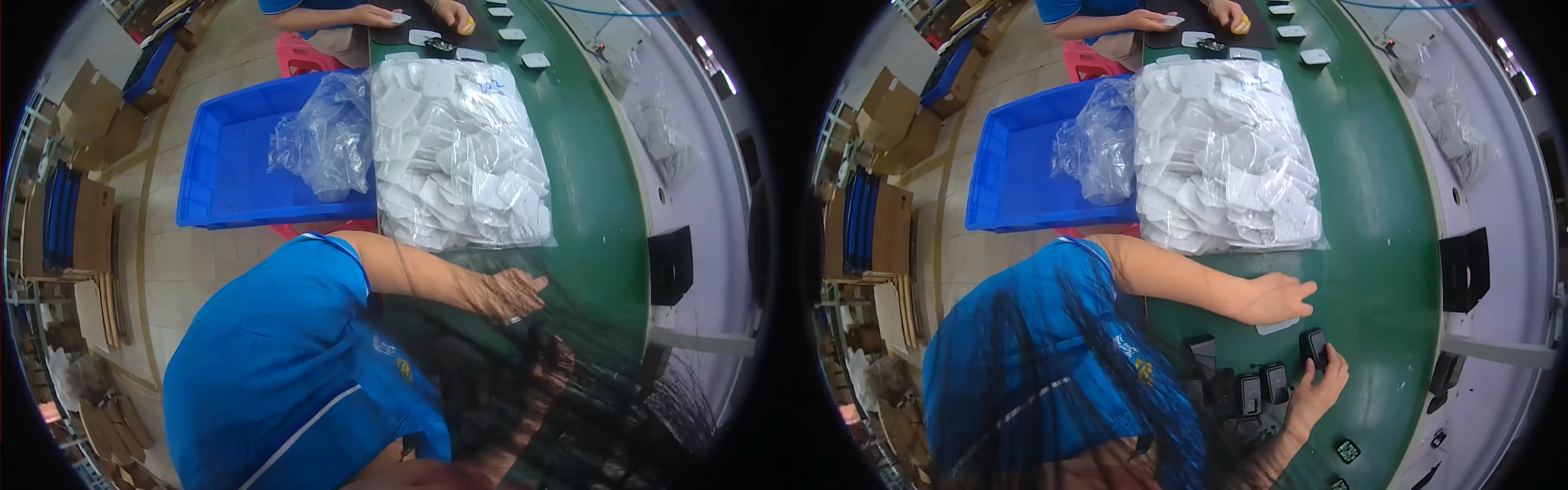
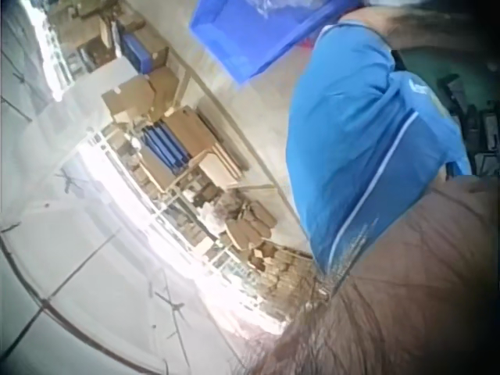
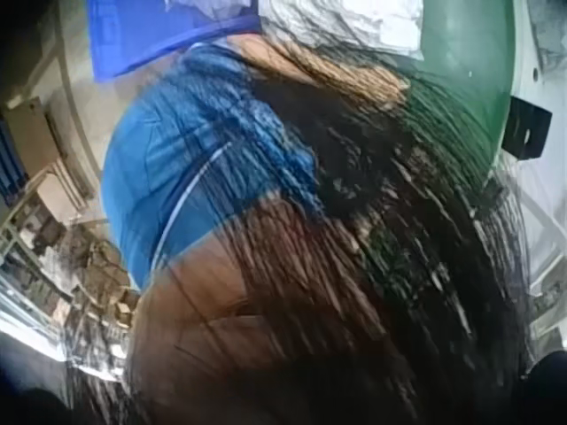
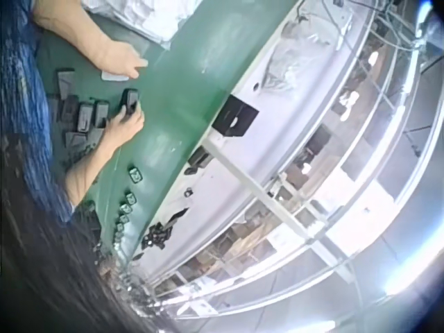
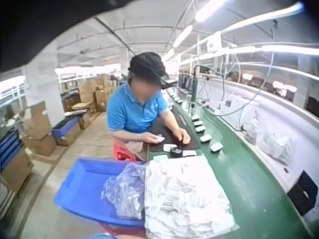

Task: The person assembles small electronic devices by hand at a green workbench. They pick up a white plastic casing, insert a small circuit board, and close the unit, repeating this process for multiple items. The finished devices are placed in a row on the table.

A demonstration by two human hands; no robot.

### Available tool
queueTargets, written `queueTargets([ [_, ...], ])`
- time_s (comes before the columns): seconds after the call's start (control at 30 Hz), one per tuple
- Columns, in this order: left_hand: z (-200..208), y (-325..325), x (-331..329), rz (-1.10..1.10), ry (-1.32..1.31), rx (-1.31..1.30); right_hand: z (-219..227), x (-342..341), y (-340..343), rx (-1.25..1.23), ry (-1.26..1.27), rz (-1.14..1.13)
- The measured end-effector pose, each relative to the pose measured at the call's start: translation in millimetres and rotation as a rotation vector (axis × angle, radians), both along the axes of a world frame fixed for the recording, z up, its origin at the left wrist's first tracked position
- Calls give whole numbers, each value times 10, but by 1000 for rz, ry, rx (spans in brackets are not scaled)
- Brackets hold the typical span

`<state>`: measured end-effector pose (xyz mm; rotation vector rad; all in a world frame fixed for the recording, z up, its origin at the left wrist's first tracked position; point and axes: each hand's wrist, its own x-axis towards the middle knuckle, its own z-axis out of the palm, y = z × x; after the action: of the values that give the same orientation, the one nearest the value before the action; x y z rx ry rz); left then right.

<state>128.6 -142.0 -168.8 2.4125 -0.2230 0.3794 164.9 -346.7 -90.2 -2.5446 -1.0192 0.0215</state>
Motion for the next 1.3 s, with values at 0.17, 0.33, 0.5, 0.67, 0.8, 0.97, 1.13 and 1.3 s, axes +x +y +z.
queueTargets([
  [0.17, 385, -2, -361, 63, -9, 210, -97, -24, -121, 53, -42, -24],
  [0.33, 335, 112, -580, 56, -143, 309, -123, -19, -147, 167, 61, -40],
  [0.5, 159, 101, -347, -42, -289, 293, -58, -41, -235, 227, 40, -89],
  [0.67, 113, 121, -273, -89, -164, 96, 7, -56, -213, 317, 12, -199],
  [0.8, 216, 105, -313, -149, -128, 146, 126, -220, -242, 299, 14, -266],
  [0.97, 207, 143, -258, -100, -96, 126, -101, -247, -127, 368, 172, -130],
  [1.13, 63, 391, -310, -224, -172, -155, -23, -170, 61, 137, -54, 82],
  [1.3, 145, 336, -421, -220, -109, -54, -33, -158, 207, 123, -23, 92],
])
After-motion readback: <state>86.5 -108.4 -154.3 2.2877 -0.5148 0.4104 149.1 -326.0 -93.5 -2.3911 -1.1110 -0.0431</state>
